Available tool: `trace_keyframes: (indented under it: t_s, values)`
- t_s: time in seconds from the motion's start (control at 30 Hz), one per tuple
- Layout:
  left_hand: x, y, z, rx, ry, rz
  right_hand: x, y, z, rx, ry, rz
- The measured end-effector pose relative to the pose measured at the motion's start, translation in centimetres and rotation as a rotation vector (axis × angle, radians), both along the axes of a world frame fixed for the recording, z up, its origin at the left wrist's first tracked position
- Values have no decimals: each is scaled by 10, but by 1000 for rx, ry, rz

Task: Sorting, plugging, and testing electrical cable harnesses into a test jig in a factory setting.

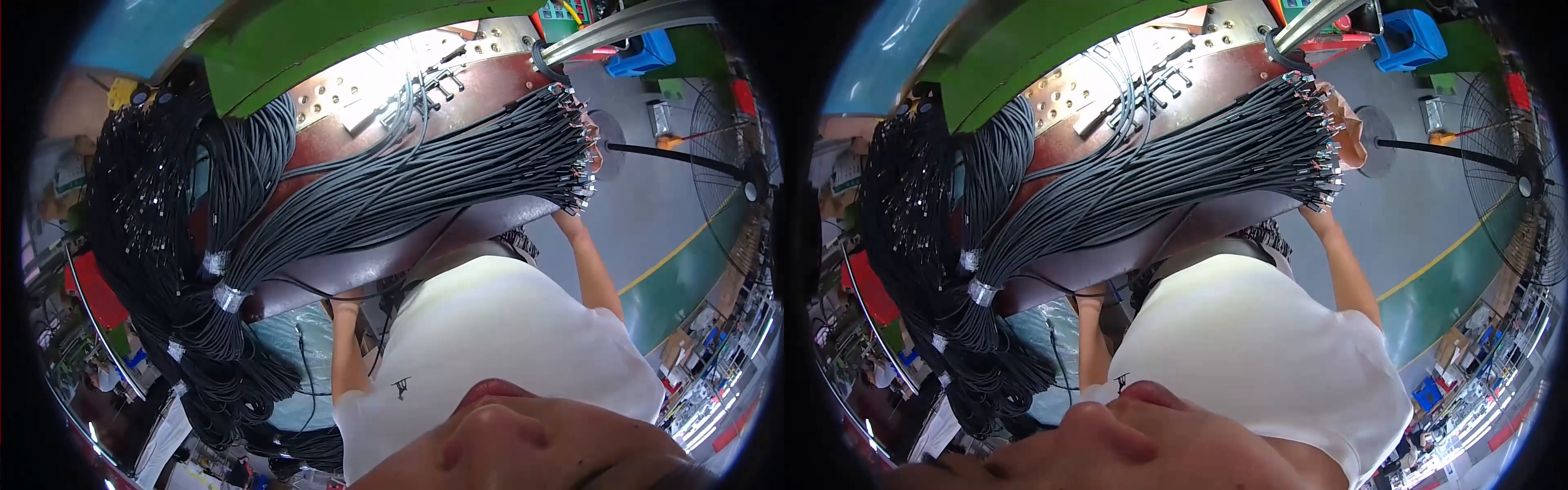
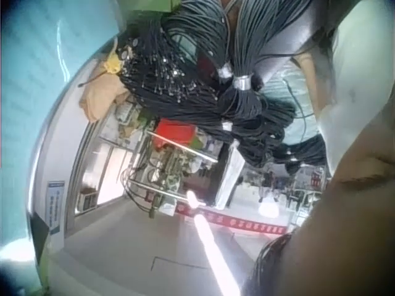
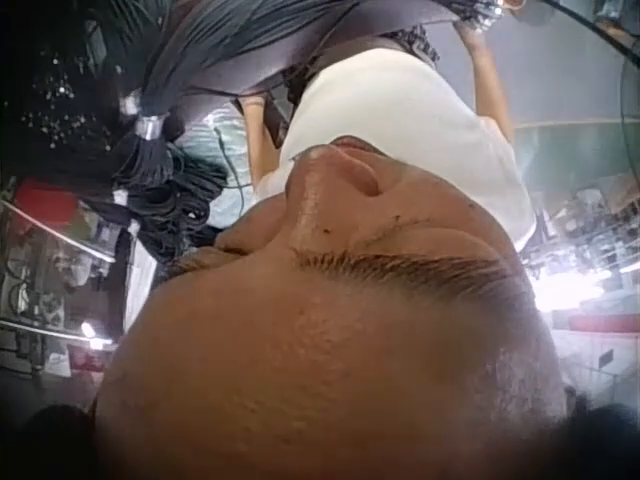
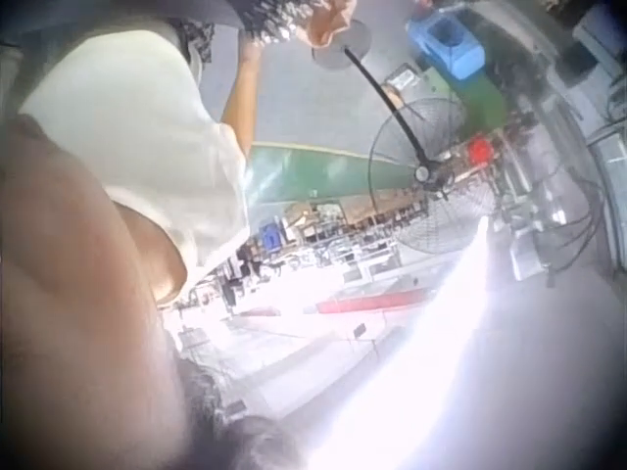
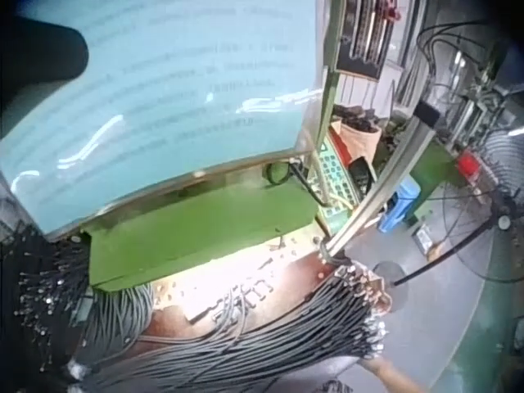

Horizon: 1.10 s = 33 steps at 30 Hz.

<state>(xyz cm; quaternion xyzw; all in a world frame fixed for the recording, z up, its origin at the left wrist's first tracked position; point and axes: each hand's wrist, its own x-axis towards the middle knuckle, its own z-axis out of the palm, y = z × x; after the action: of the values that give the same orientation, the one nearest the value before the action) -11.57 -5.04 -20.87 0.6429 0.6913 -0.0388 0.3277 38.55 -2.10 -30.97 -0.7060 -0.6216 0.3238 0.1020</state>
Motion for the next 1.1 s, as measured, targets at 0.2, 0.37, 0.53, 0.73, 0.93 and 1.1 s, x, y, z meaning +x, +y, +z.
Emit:
trace_keyframes:
  t_s: [0.2, 0.37, 0.53, 0.73, 0.93, 1.1]
  values:
    - [2, -6, -2, 10, 31, 85, 12, -2, -17, 251, -88, 76]
    - [7, 8, 97, -489, -358, -171, 22, 68, 119, 341, 116, -222]
    - [45, 71, 144, -38, -912, -347, -68, 169, 221, 687, 177, 254]
    - [163, 149, 121, 795, -495, -601, -179, 249, 184, 668, -389, 833]
    - [76, 139, 130, 478, 185, -462, -109, 202, 223, 824, -78, 543]
    - [-15, 121, 146, 428, 156, -394, -8, 142, 257, 672, -225, 124]
